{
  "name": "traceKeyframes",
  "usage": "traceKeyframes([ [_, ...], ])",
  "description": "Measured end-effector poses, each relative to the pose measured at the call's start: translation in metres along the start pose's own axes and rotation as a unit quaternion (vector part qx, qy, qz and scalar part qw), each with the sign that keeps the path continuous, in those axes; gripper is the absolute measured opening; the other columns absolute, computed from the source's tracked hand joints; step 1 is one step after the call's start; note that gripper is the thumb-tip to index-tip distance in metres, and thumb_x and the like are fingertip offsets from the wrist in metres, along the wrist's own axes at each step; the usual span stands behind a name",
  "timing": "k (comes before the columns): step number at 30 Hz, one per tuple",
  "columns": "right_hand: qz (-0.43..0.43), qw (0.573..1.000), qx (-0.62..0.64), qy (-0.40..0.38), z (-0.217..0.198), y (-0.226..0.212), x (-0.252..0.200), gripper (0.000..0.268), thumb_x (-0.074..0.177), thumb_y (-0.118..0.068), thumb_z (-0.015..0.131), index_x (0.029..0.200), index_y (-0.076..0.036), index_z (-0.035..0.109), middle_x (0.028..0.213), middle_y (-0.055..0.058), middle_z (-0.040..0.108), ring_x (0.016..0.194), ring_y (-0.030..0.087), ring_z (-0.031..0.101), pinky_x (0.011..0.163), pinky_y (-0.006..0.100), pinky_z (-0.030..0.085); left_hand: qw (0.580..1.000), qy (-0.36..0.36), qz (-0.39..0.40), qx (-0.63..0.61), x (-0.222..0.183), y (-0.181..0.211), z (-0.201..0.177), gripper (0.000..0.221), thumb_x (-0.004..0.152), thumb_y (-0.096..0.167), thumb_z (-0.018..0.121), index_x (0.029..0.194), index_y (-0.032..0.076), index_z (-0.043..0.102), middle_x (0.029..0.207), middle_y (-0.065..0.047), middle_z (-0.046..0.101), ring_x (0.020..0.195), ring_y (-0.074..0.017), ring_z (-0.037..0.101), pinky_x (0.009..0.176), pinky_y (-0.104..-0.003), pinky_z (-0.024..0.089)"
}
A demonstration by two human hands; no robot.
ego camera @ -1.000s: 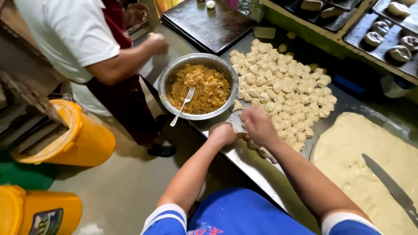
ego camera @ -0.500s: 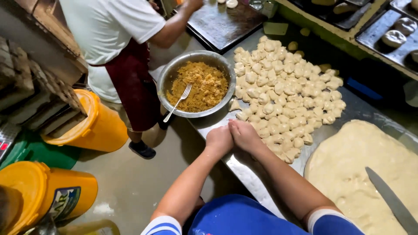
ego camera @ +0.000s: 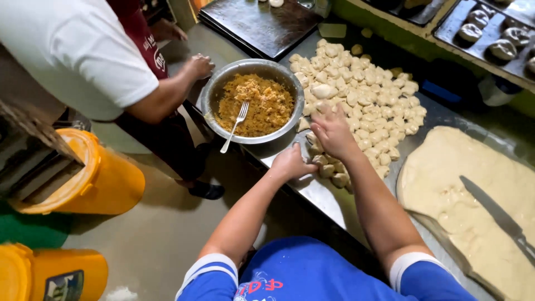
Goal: Portioning and shaping dough into small balls on a bakery work table
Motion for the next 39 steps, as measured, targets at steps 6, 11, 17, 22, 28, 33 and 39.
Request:
traceKeyframes([
  [6, 0.155, 0.961, 0.186, -0.133, 0.075, 0.007, -0.092, 0.031, 0.099, -0.040, 0.067, 0.122, -0.024, 0.077, 0.110, 0.009, 0.079, 0.111, 0.029, 0.072, 0.093, 0.042, 0.058, 0.987, -0.019, 0.079, -0.137, 0.004, -0.019, 0.018, 0.100, 0.079, 0.022, 0.072, 0.162, 0.012, 0.018, 0.130, -0.035, 0.062, 0.129, -0.0493, 0.058, 0.111, -0.057, 0.049],
  [11, 0.249, 0.927, 0.273, -0.065, 0.077, 0.024, -0.093, 0.043, 0.101, -0.022, 0.058, 0.141, -0.008, 0.063, 0.136, 0.016, 0.067, 0.133, 0.030, 0.057, 0.115, 0.048, 0.044, 0.990, 0.075, 0.115, -0.025, 0.061, -0.047, 0.056, 0.028, 0.078, 0.030, 0.066, 0.099, 0.012, 0.074, 0.086, -0.016, 0.075, 0.091, -0.0362, 0.076, 0.075, -0.047, 0.064],
  [17, 0.265, 0.926, 0.050, -0.264, 0.094, 0.021, -0.076, 0.087, 0.101, -0.079, 0.016, 0.103, -0.014, 0.073, 0.117, 0.023, 0.072, 0.122, 0.042, 0.063, 0.110, 0.056, 0.044, 0.984, 0.135, 0.111, 0.022, 0.053, -0.019, 0.062, 0.027, 0.083, 0.030, 0.059, 0.091, 0.008, 0.072, 0.083, -0.015, 0.073, 0.091, -0.0415, 0.075, 0.082, -0.057, 0.061],
  [22, 0.165, 0.877, 0.126, -0.433, 0.058, -0.038, -0.100, 0.064, 0.100, -0.056, 0.037, 0.107, -0.006, 0.077, 0.116, 0.022, 0.075, 0.119, 0.041, 0.065, 0.108, 0.055, 0.046, 0.986, 0.090, 0.027, 0.139, 0.058, -0.032, 0.056, 0.035, 0.087, 0.033, 0.054, 0.093, 0.010, 0.080, 0.092, -0.012, 0.078, 0.097, -0.0345, 0.076, 0.084, -0.049, 0.062],
  [28, -0.277, 0.922, 0.145, 0.226, -0.083, -0.057, -0.034, 0.035, 0.095, -0.036, 0.066, 0.108, -0.004, 0.061, 0.089, 0.013, 0.060, 0.082, 0.036, 0.060, 0.082, 0.051, 0.049, 0.992, 0.071, -0.104, 0.005, 0.004, -0.035, 0.012, 0.053, 0.092, 0.048, 0.056, 0.113, 0.003, 0.076, 0.112, -0.024, 0.074, 0.114, -0.0410, 0.070, 0.094, -0.055, 0.057],
  [33, -0.100, 0.981, 0.124, 0.114, -0.076, 0.032, 0.010, 0.053, 0.107, -0.031, 0.060, 0.145, 0.005, 0.060, 0.154, 0.034, 0.047, 0.149, 0.048, 0.032, 0.123, 0.055, 0.019, 0.979, 0.094, -0.170, -0.058, -0.083, -0.058, 0.047, 0.051, 0.090, 0.044, 0.061, 0.115, 0.003, 0.076, 0.114, -0.024, 0.075, 0.115, -0.0438, 0.068, 0.095, -0.058, 0.056],
  [39, -0.126, 0.953, 0.274, -0.017, -0.061, 0.039, -0.109, 0.028, 0.101, -0.020, 0.056, 0.116, -0.005, 0.075, 0.098, 0.010, 0.081, 0.082, 0.020, 0.079, 0.074, 0.032, 0.067, 0.925, 0.150, -0.335, -0.097, -0.185, -0.222, 0.178, 0.059, 0.083, 0.064, 0.066, 0.098, 0.009, 0.076, 0.108, -0.016, 0.077, 0.102, -0.0389, 0.070, 0.083, -0.048, 0.052],
])
Point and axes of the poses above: each hand's wrist, its own x-axis towards the middle knuckle, its own z-axis out of the palm, y = z × x, the point moved 9 cm from there along x, towards the middle knuckle
